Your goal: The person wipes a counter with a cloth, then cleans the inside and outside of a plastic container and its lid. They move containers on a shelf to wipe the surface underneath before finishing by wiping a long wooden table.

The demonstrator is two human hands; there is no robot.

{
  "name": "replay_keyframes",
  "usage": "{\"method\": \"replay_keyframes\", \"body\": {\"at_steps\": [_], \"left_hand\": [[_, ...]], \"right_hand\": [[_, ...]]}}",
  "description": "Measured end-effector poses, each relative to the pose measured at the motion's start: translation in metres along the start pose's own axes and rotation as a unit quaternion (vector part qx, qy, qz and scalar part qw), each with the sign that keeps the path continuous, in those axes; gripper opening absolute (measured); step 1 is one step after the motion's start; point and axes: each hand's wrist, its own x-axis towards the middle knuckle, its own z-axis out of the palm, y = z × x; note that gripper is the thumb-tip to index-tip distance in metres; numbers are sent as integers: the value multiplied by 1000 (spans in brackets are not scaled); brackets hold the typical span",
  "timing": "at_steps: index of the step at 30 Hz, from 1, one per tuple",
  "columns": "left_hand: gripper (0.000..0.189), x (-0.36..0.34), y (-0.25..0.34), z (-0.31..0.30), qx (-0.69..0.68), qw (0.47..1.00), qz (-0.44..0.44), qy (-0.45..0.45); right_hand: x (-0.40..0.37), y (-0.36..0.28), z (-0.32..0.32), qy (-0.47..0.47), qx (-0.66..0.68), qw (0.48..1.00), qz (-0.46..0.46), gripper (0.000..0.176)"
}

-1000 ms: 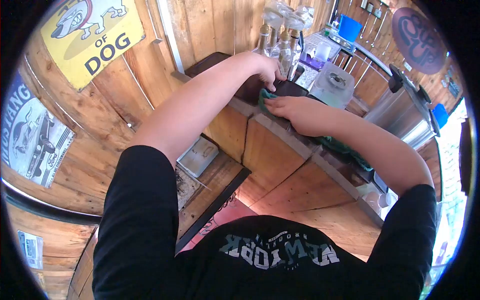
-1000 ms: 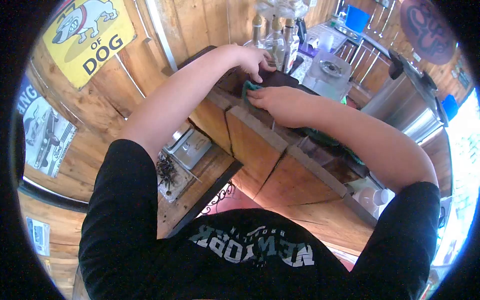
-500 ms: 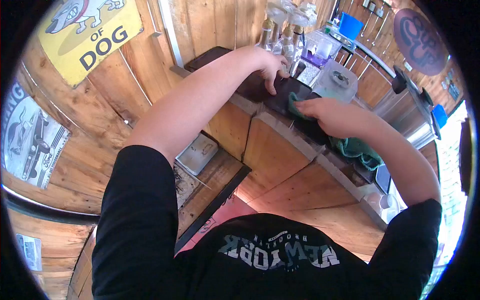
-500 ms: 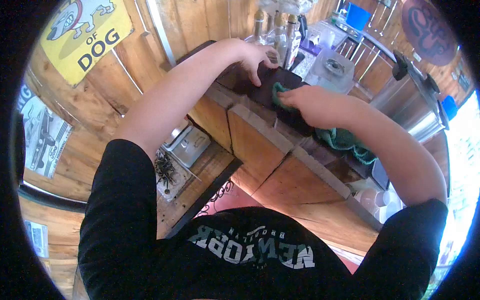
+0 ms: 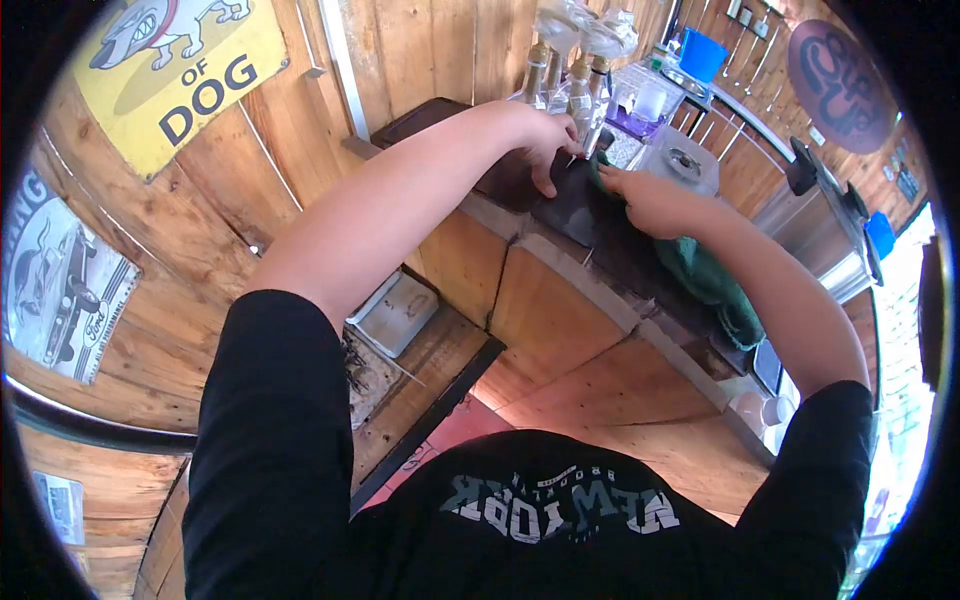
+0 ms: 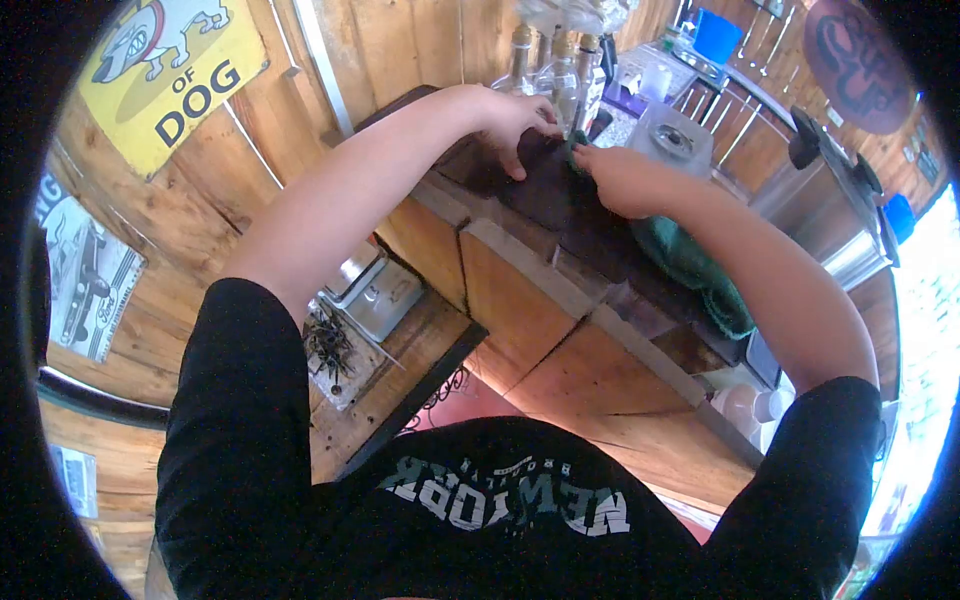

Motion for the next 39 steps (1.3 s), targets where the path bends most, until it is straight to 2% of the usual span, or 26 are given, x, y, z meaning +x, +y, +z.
{"method": "replay_keyframes", "body": {"at_steps": [1,4,7,9,12,13,16,19,22,25,27,28,30,32,35,36,37,38,39], "left_hand": [[99,4,-3,3,-5,1000,7,3],[102,14,-11,7,-12,999,26,14],[101,11,-11,6,-12,999,31,15],[99,5,-6,2,-11,1000,25,11],[95,-10,10,-7,3,998,-60,3],[93,-9,10,-6,8,998,-65,4],[91,-11,14,-5,18,996,-82,4],[92,-12,15,-6,22,995,-95,-3],[93,-7,11,-4,23,996,-90,-4],[94,-9,12,-5,22,996,-88,-3],[94,-13,15,-6,14,996,-92,-8],[95,-7,9,-2,3,998,-61,-3],[96,5,-7,6,-22,1000,2,6],[99,9,-14,10,-35,999,30,5],[103,5,-7,6,-117,989,74,42],[104,1,3,2,-154,982,92,57],[114,-8,17,-6,-165,979,113,32],[117,-7,27,-3,-139,982,123,20],[119,-4,34,0,-113,985,132,9]], "right_hand": [[4,2,-2,-9,7,1000,-11,67],[14,-18,-22,-109,-9,992,69,68],[16,-34,-33,-135,-45,984,107,68],[15,-26,-23,-122,-40,990,67,67],[6,-44,-29,-120,-16,991,52,64],[3,-52,-32,-123,-5,991,54,63],[0,-52,-21,-112,-15,993,-34,64],[-10,-65,-29,-126,-25,991,-42,64],[-21,-60,-25,-75,-7,990,-117,62],[-32,-61,-32,-101,25,987,-126,63],[-39,-57,-49,-158,93,980,-81,65],[-44,-53,-58,-185,128,973,-58,66],[-68,-33,-69,-44,74,994,-62,61],[-87,-15,-82,67,33,997,14,56],[-100,-13,-116,14,9,977,215,50],[-101,-5,-110,26,-25,974,224,48],[-100,6,-96,39,-58,970,234,47],[-101,14,-79,51,-91,964,244,45],[-99,15,-61,90,-52,977,187,45]]}}
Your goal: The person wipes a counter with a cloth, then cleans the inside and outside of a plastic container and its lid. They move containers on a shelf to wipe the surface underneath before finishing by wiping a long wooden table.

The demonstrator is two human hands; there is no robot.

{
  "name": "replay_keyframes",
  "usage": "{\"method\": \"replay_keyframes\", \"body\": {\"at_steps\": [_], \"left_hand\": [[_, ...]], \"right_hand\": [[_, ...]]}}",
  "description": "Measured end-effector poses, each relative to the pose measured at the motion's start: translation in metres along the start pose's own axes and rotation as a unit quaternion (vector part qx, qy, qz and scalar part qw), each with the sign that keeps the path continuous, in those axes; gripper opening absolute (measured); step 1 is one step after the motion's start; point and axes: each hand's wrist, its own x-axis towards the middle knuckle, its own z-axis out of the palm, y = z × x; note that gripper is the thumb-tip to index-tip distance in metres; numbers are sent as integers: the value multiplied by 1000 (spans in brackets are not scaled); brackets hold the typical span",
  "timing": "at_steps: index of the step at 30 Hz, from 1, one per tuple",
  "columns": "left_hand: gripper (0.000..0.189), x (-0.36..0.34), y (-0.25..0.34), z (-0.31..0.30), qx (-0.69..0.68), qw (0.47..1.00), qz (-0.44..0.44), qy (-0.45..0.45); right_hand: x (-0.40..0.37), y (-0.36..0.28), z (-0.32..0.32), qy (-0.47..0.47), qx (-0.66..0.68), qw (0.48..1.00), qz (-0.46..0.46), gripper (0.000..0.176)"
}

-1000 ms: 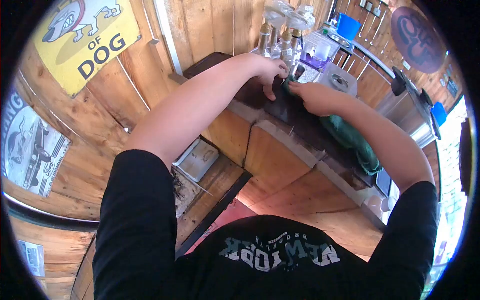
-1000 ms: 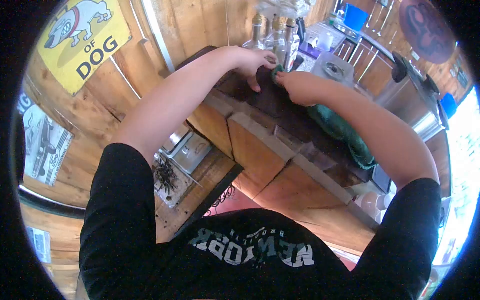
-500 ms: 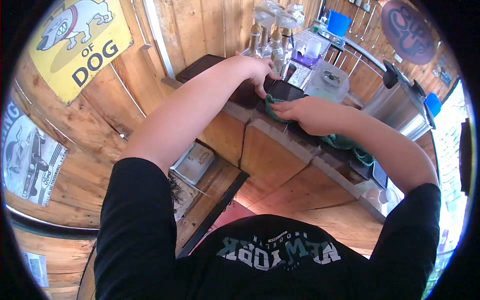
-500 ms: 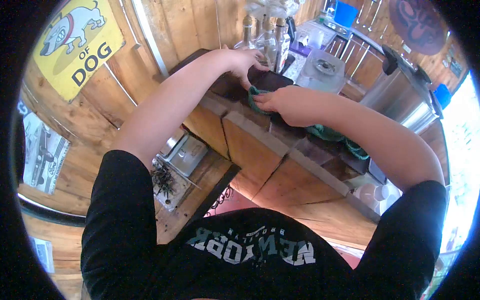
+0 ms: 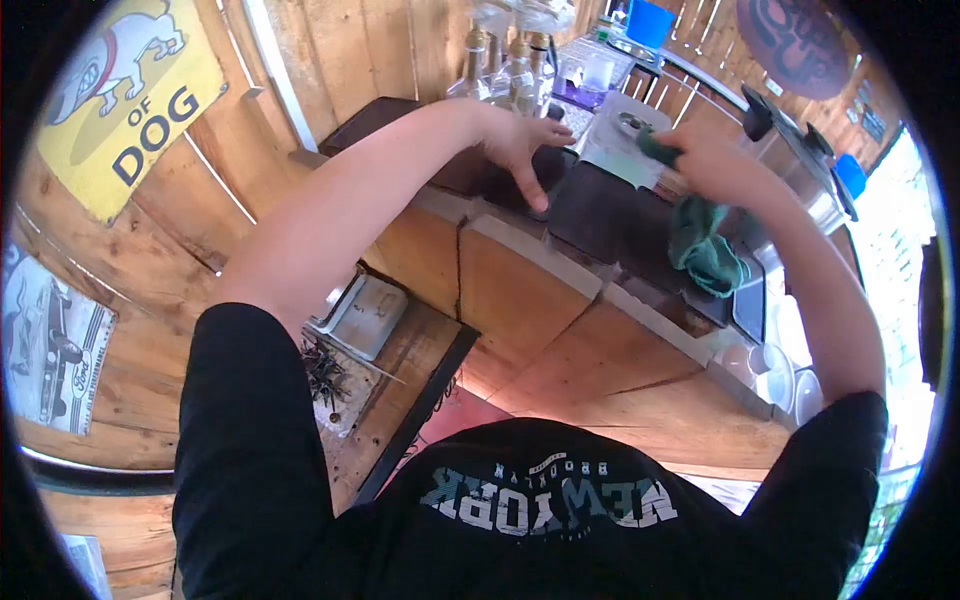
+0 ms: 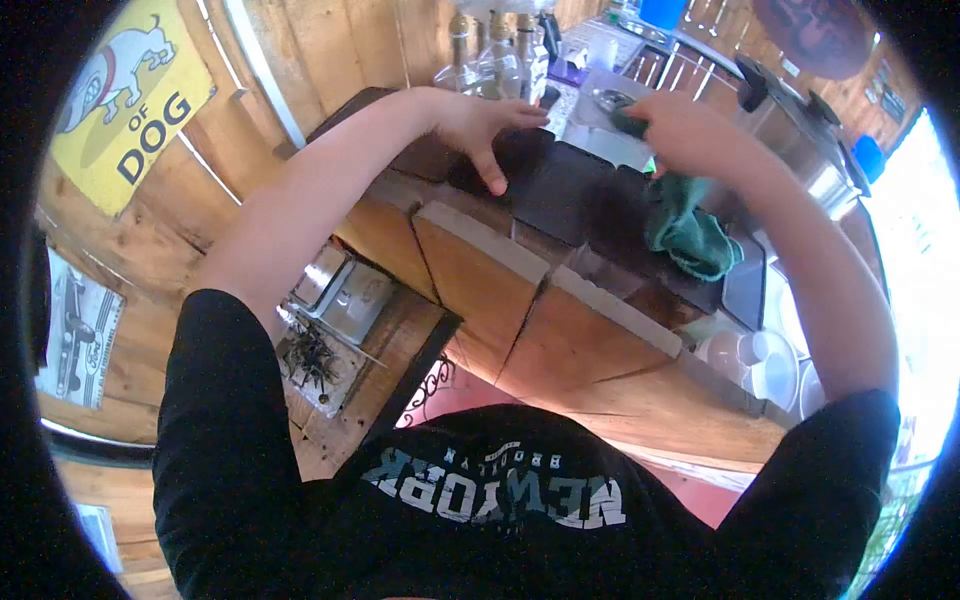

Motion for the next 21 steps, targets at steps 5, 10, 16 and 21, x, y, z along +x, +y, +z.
{"method": "replay_keyframes", "body": {"at_steps": [5,10,16,21], "left_hand": [[131,1,36,4,129,989,-36,-64],[130,-4,42,5,126,989,-51,-52],[125,0,41,10,138,988,-59,-47],[128,0,48,9,165,983,-71,-47]], "right_hand": [[15,-38,34,-152,18,988,-2,64],[19,-64,46,-200,-5,980,4,72],[9,-75,44,-203,-15,977,-61,69],[-27,-85,43,-128,-1,966,-224,61]]}}
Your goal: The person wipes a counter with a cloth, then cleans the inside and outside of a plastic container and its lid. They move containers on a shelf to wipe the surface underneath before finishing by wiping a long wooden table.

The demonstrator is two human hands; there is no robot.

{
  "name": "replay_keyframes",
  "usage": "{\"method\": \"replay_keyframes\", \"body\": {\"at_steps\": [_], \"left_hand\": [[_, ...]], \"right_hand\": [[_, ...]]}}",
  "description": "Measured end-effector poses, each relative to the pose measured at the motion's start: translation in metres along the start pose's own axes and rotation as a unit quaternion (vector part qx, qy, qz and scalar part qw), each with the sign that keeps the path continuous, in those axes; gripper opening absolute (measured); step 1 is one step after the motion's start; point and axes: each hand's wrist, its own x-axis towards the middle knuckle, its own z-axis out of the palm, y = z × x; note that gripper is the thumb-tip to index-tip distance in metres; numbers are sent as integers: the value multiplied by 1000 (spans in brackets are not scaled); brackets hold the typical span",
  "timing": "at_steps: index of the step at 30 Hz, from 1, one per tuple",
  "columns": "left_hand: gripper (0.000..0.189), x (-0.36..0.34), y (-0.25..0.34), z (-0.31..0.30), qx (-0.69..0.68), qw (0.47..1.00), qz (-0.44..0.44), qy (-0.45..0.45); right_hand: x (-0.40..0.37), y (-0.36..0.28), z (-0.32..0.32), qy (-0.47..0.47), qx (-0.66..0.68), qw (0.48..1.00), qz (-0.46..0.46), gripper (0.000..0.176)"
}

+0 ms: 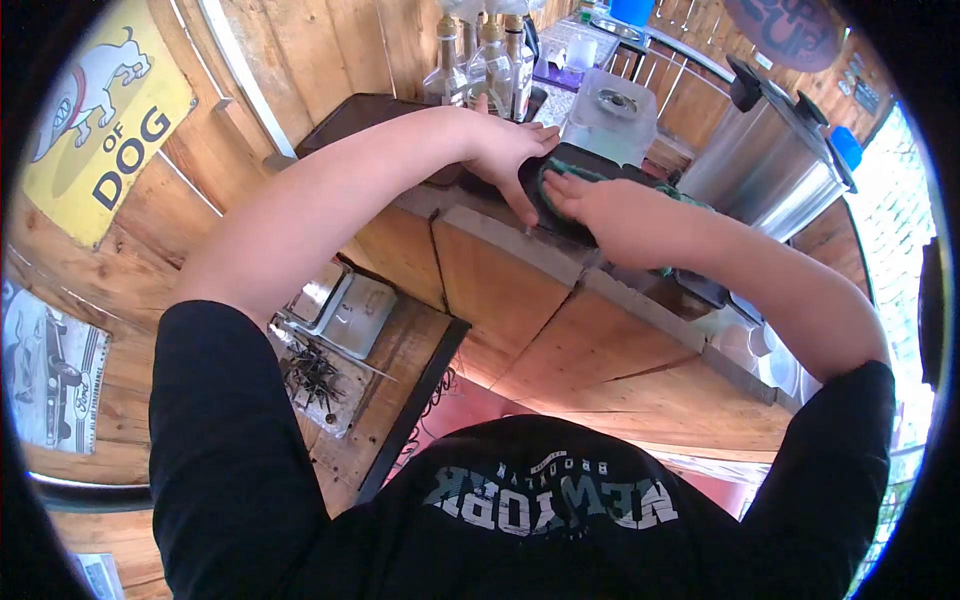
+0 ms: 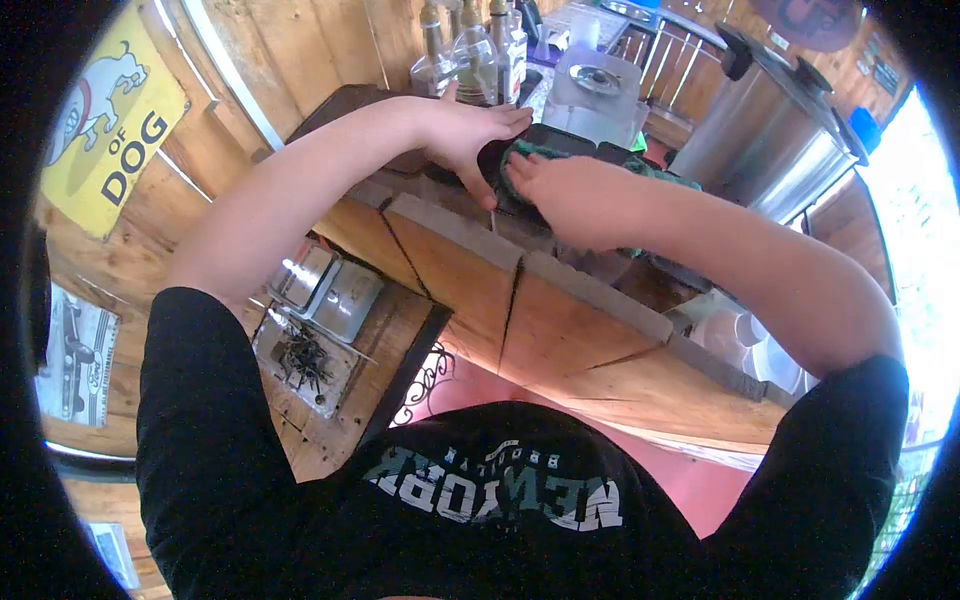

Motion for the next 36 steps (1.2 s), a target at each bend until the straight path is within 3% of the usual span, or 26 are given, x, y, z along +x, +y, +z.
{"method": "replay_keyframes", "body": {"at_steps": [6,9,12,21,24,30,33,36], "left_hand": [[132,-2,2,0,-7,1000,0,1],[140,0,-2,5,-1,1000,11,1],[140,-1,-1,3,-10,1000,0,-9],[132,2,-4,4,-43,999,19,-1],[132,4,-6,6,-52,998,31,2],[136,-1,-2,1,-62,998,-8,-18],[138,1,-7,1,-71,997,12,-20],[138,2,-7,6,-102,995,12,-5]], "right_hand": [[-16,-5,1,-8,3,996,-85,67],[-18,-7,-9,-53,38,995,-72,68],[-19,-9,-4,-15,44,996,-76,68],[-50,-10,-15,-65,32,997,30,73],[-41,-9,-27,-105,76,988,79,70],[-10,38,-4,-58,23,989,132,66],[11,31,-19,-124,45,969,211,71],[21,35,-5,-50,40,988,137,72]]}}
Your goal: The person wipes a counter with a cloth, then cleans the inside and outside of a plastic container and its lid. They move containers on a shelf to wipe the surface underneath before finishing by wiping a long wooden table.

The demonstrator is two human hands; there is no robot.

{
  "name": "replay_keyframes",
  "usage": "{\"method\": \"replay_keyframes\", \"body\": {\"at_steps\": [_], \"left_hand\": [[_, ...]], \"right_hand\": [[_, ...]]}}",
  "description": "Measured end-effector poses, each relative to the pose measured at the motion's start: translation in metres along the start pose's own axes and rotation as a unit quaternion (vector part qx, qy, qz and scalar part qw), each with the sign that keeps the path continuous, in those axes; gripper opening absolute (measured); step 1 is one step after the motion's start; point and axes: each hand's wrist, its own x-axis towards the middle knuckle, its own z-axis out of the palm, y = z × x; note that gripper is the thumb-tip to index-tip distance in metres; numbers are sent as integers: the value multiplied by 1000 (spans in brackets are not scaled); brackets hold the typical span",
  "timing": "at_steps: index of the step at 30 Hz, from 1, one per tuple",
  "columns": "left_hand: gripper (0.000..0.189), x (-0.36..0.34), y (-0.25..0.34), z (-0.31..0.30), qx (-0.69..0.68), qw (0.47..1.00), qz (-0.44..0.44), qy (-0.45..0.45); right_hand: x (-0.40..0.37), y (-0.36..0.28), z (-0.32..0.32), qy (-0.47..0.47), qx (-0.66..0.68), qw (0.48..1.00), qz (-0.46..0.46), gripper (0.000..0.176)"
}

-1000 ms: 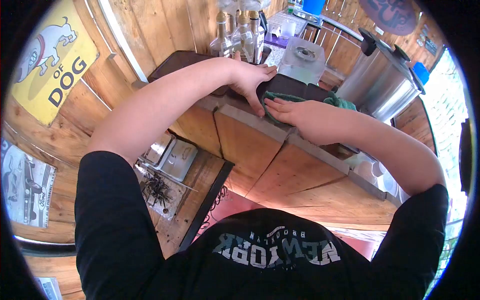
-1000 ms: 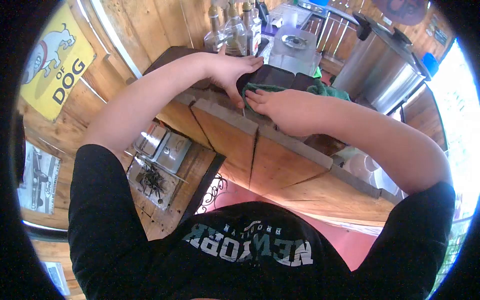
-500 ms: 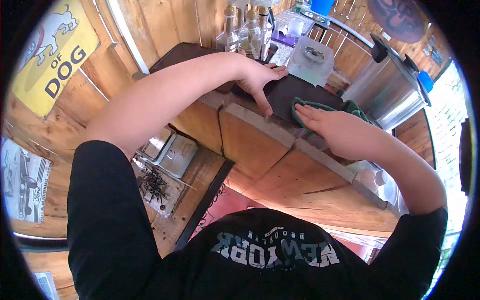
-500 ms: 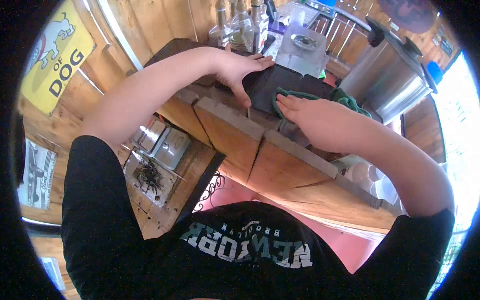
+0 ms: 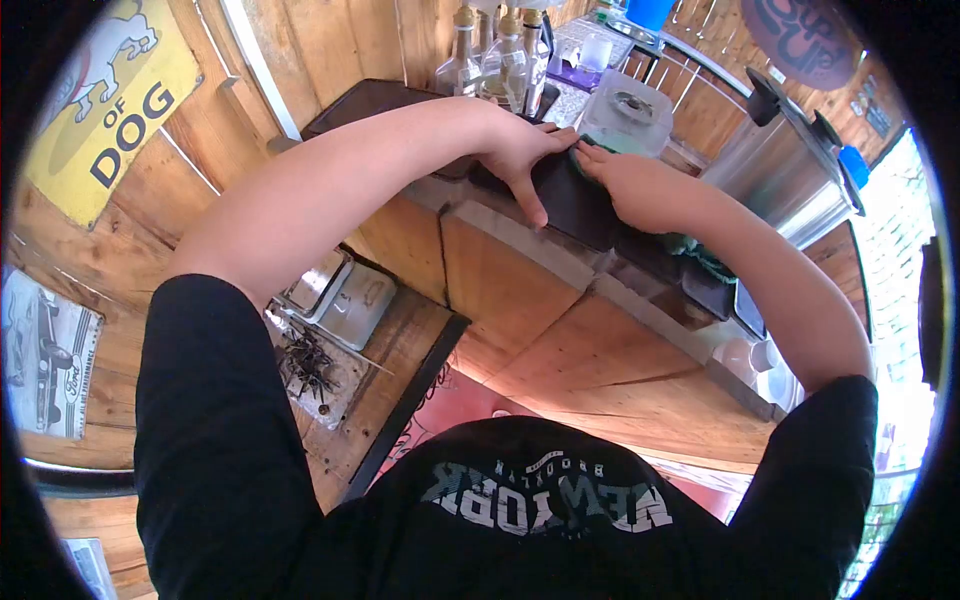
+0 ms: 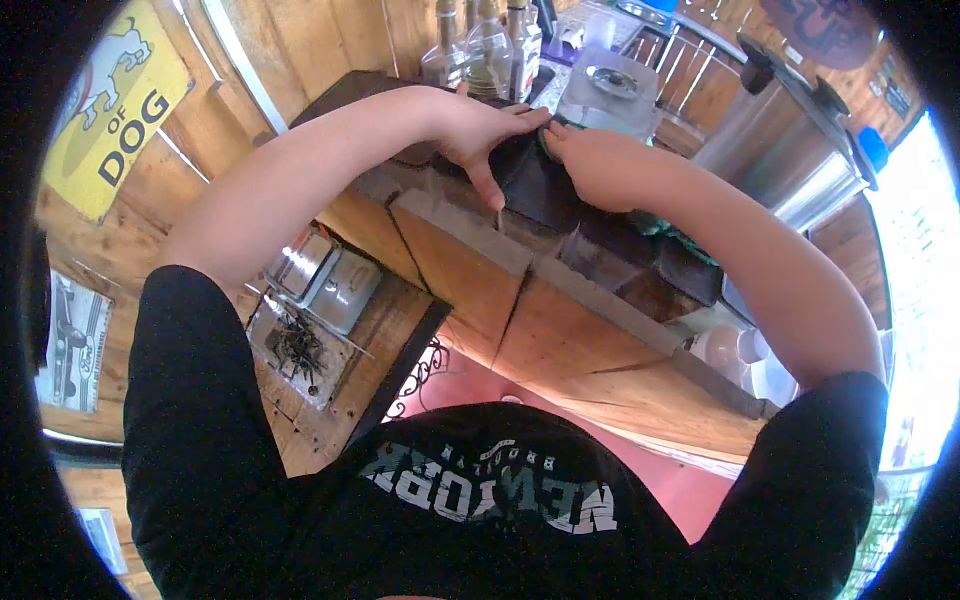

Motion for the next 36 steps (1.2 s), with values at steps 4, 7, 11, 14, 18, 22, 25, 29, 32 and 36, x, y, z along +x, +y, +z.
{"method": "replay_keyframes", "body": {"at_steps": [4,7,11,14,18,22,25,29,32,36], "left_hand": [[140,-4,3,-4,-58,998,-19,-6],[140,0,2,1,-26,999,-23,17],[146,3,1,-1,22,999,-23,-1],[145,0,6,-5,50,998,-42,-20],[141,4,0,-2,33,999,-29,-11],[135,0,6,-5,46,998,-51,-14],[133,-1,7,-15,40,998,-49,-14],[133,5,16,-26,-9,999,38,15],[134,27,33,-19,53,996,74,23],[137,42,40,-12,49,996,63,-28]], "right_hand": [[1,0,-1,-13,31,999,-4,72],[-20,-15,-4,-38,73,996,-23,72],[-53,-25,9,13,30,986,-163,70],[-68,-24,4,0,11,986,-165,66],[-83,-9,-4,2,-70,979,-189,59],[-102,16,-12,55,-88,973,-207,50],[-116,42,-31,133,-52,988,-61,48],[-93,72,-42,111,-4,991,69,49],[-65,84,-5,154,-14,988,-18,44],[-46,39,9,86,-4,994,-64,36]]}}
